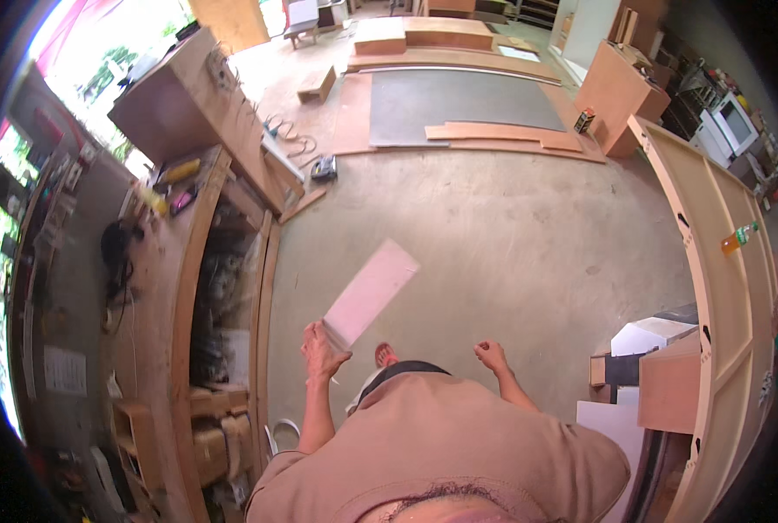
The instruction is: The person operates a table saw to cut a large sheet of plywood, then retrieves a white panel and cuts it into strips. They handle the cut pieces and place them aside in the workshop.
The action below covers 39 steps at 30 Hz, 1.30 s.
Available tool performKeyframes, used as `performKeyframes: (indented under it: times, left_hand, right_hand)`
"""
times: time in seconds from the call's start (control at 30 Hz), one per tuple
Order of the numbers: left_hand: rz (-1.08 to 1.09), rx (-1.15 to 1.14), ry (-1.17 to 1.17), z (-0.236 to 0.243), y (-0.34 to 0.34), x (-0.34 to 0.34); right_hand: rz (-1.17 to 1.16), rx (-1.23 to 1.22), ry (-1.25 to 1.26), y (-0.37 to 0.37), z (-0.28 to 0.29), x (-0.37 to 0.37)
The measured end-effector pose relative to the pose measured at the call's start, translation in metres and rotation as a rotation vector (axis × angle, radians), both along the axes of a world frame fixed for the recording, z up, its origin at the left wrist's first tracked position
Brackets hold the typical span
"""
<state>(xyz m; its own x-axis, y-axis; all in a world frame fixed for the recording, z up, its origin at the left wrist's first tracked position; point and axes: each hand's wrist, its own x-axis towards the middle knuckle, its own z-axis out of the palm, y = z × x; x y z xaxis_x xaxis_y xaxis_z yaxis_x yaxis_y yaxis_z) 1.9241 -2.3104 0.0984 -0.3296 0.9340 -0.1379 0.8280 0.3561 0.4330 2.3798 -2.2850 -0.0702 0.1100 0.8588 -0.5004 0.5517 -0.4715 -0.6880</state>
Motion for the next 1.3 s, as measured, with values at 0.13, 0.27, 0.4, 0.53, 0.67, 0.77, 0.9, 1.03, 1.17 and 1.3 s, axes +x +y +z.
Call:
performKeyframes:
  times: [0.13, 0.27, 0.4, 0.53, 0.67, 0.77, 0.9, 1.03, 1.17, 1.3]
  left_hand:
    - [-0.336, -0.071, 0.087, 0.011, 0.154, -0.005]
    - [-0.698, -0.111, 0.066, 0.035, 0.316, 0.039]
    - [-1.015, -0.092, 0.087, 0.036, 0.464, 0.096]
    - [-1.184, 0.007, 0.179, 0.045, 0.592, 0.109]
    - [-1.181, 0.033, 0.108, 0.058, 0.718, 0.084]
    - [-1.082, 0.119, 0.035, 0.05, 0.796, 0.046]
    - [-0.631, 0.055, -0.256, -0.032, 0.883, -0.051]
    - [-0.133, -0.109, -0.396, -0.18, 0.912, -0.198]
    - [0.486, -0.625, -0.47, -0.285, 0.851, -0.35]
    - [0.518, -0.872, -0.389, -0.235, 0.894, -0.395]
  right_hand:
    - [0.089, 0.245, -0.017, 0.1, 0.127, -0.06]
    - [0.248, 0.497, -0.072, 0.222, 0.25, -0.119]
    - [0.377, 0.593, -0.439, 0.352, 0.221, -0.15]
    - [0.494, 0.47, -0.525, 0.485, 0.188, -0.153]
    - [0.532, 0.431, -0.435, 0.62, 0.196, -0.162]
    - [0.502, 0.399, -0.475, 0.715, 0.208, -0.175]
    - [0.365, 0.307, -0.603, 0.834, 0.187, -0.182]
    - [0.259, 0.136, -0.672, 0.92, 0.15, -0.187]
    - [0.106, 0.034, -0.631, 1.004, 0.141, -0.225]
    - [0.004, 0.116, -0.621, 1.099, 0.148, -0.243]
